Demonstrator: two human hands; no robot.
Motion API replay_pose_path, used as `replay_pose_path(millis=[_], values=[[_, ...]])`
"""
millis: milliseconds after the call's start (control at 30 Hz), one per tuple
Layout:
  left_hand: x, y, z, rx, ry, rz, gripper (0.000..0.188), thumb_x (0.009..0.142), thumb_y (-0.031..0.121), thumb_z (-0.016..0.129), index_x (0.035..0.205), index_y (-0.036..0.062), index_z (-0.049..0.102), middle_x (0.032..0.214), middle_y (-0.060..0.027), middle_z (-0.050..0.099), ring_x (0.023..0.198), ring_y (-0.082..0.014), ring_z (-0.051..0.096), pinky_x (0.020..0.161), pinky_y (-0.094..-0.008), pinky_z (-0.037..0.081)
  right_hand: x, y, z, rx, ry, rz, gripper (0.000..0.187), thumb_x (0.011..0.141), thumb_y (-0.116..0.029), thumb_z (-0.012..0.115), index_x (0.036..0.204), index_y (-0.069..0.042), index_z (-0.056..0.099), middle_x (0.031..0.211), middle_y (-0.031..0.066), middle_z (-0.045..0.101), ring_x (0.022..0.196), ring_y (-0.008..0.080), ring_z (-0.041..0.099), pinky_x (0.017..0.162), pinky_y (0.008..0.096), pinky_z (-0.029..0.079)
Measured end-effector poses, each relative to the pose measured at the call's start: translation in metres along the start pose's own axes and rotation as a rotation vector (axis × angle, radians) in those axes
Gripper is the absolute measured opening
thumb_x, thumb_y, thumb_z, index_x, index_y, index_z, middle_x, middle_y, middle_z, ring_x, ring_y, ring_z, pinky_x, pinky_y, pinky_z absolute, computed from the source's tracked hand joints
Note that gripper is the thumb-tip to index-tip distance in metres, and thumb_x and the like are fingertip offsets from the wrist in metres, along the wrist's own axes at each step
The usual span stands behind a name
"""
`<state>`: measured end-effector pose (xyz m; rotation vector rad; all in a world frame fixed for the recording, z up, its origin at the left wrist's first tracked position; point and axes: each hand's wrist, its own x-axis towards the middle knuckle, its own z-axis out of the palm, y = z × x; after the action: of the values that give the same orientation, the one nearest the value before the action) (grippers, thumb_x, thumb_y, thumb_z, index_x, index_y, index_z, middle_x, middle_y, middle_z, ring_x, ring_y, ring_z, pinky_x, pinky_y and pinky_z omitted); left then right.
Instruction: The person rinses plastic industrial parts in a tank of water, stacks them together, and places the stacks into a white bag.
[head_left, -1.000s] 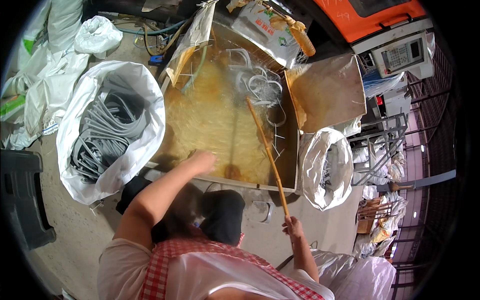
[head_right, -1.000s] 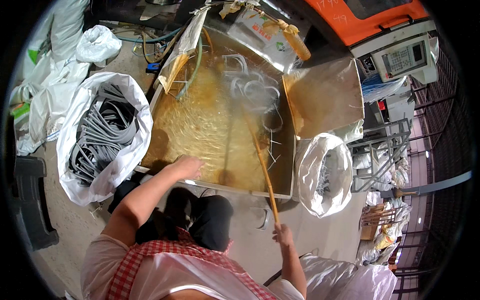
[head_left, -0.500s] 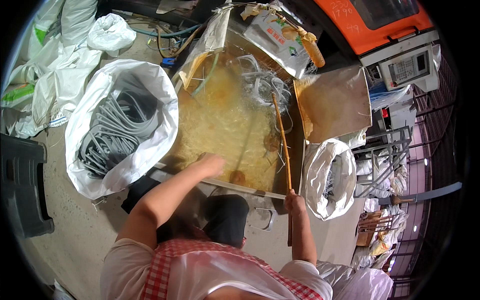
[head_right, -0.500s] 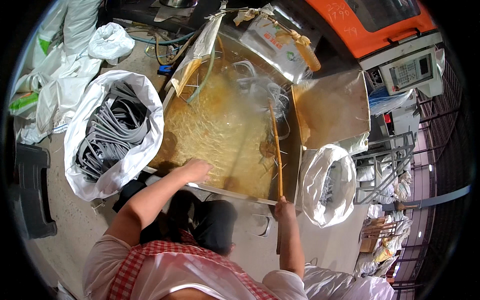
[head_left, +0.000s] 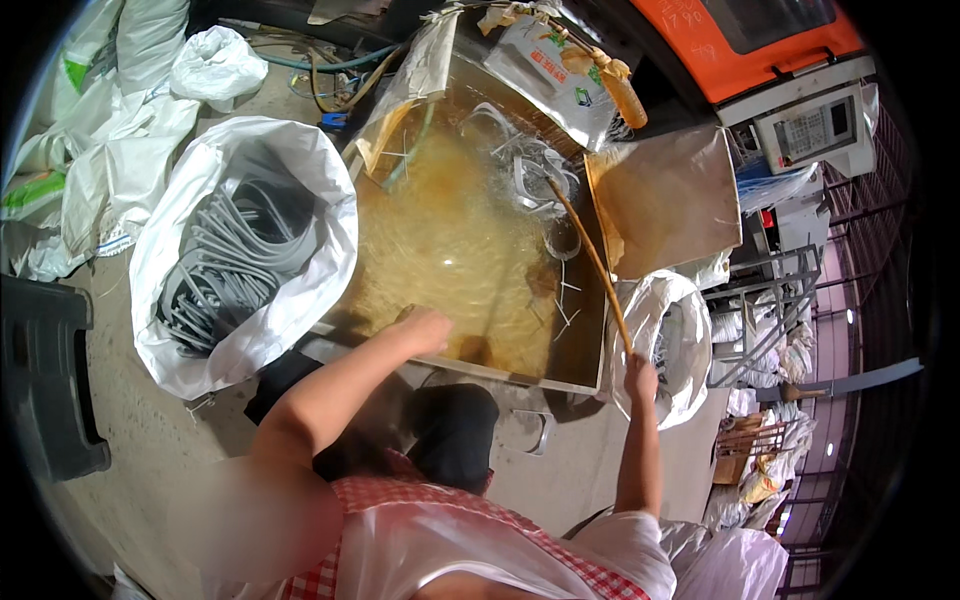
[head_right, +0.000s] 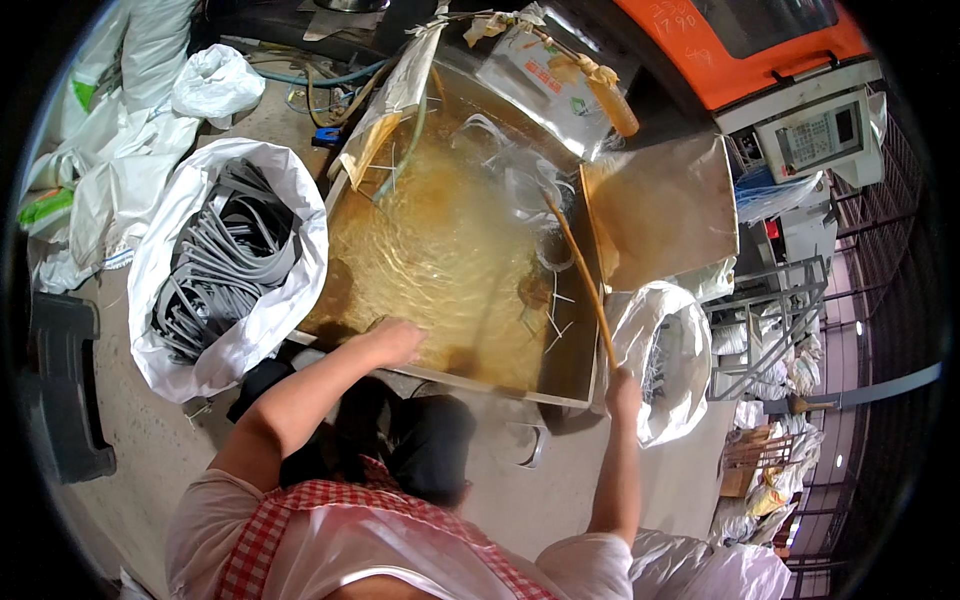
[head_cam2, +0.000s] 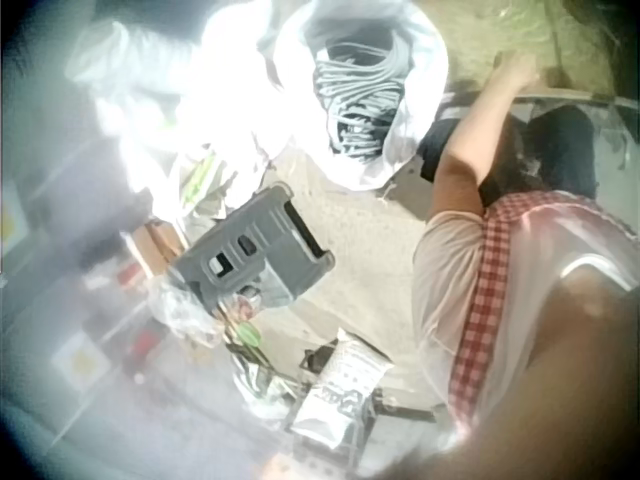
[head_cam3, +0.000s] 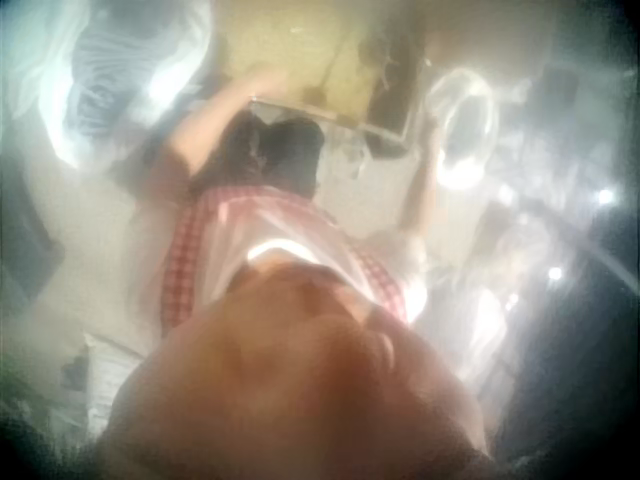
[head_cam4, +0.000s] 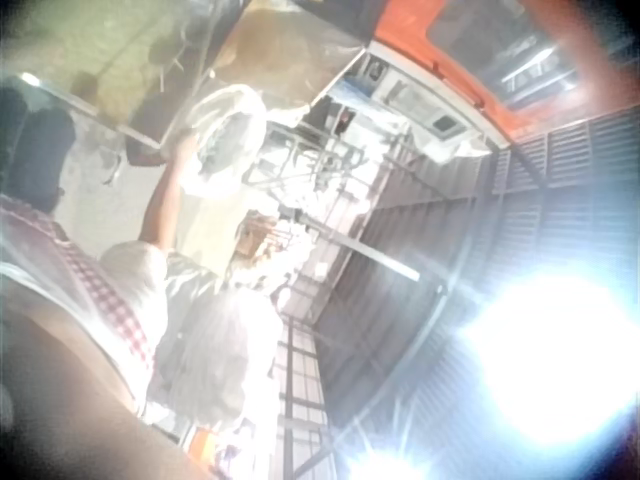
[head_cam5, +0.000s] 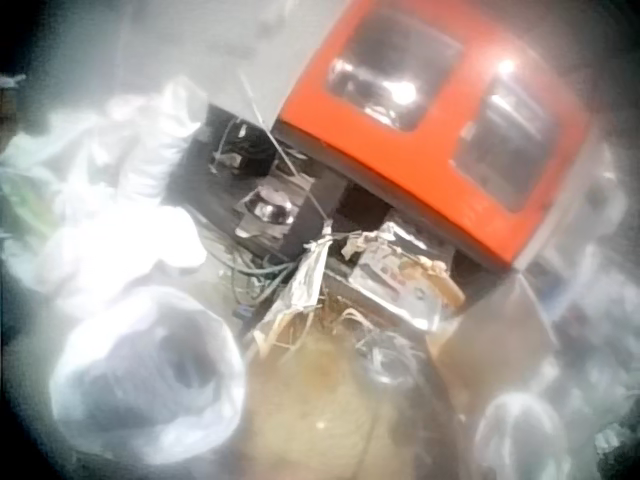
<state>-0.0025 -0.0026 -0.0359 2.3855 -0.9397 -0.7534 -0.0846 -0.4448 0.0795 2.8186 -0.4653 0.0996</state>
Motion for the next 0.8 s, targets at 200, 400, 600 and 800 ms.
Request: replay_pose_path(millis=[200,400,600,800], values=[[0.001,0.011,0.002,-0.014,0.022,0.046,0.037,0.077,0.023,0.061,0.107,0.0025,0.055,0.100,-0.0187,0.060,0.096,-0.0330,0.057,0.081,-0.0428,0.045,0.076,-0.045,-0.109,-0.332,-0.006,-0.071,0.024,0.086,-0.014,0.043,0.107,-0.005,0.052,0.098,0.0205,0.056,0.081,0.0363,0.061,0.069,0.0438,0.050],[-0.014,0.003,-0.014,-0.018,0.056,0.000,0.034,0.077,0.023,0.060,0.103,0.0016,0.056,0.095,-0.0196,0.060,0.093,-0.0337,0.057,0.079,-0.0429,0.046,0.103,-0.108,-0.197,-0.325,0.036,-0.110,0.014,0.080,-0.007,0.045,0.092,-0.006,0.053,0.082,0.0191,0.061,0.080,0.0374,0.060,0.069,0.0465,0.048],[-0.013,0.003,-0.015,-0.040,0.093,0.058,0.034,0.077,0.023,0.061,0.102,0.0005,0.055,0.094,-0.0189,0.060,0.091,-0.0348,0.057,0.078,-0.0423,0.046,0.146,-0.098,-0.146,-0.227,-0.065,-0.111,0.029,0.081,-0.012,0.045,0.106,-0.018,0.060,0.093,0.0211,0.061,0.089,0.0379,0.058,0.074,0.0455,0.047],[-0.007,0.005,-0.008,-0.050,0.069,0.025,0.034,0.077,0.024,0.062,0.102,0.0027,0.055,0.093,-0.0176,0.059,0.089,-0.0341,0.058,0.077,-0.0433,0.046,0.188,-0.144,-0.083,-0.329,-0.183,-0.024,0.026,0.083,-0.019,0.048,0.102,-0.012,0.063,0.101,0.0153,0.063,0.095,0.0288,0.061,0.077,0.0374,0.050]])
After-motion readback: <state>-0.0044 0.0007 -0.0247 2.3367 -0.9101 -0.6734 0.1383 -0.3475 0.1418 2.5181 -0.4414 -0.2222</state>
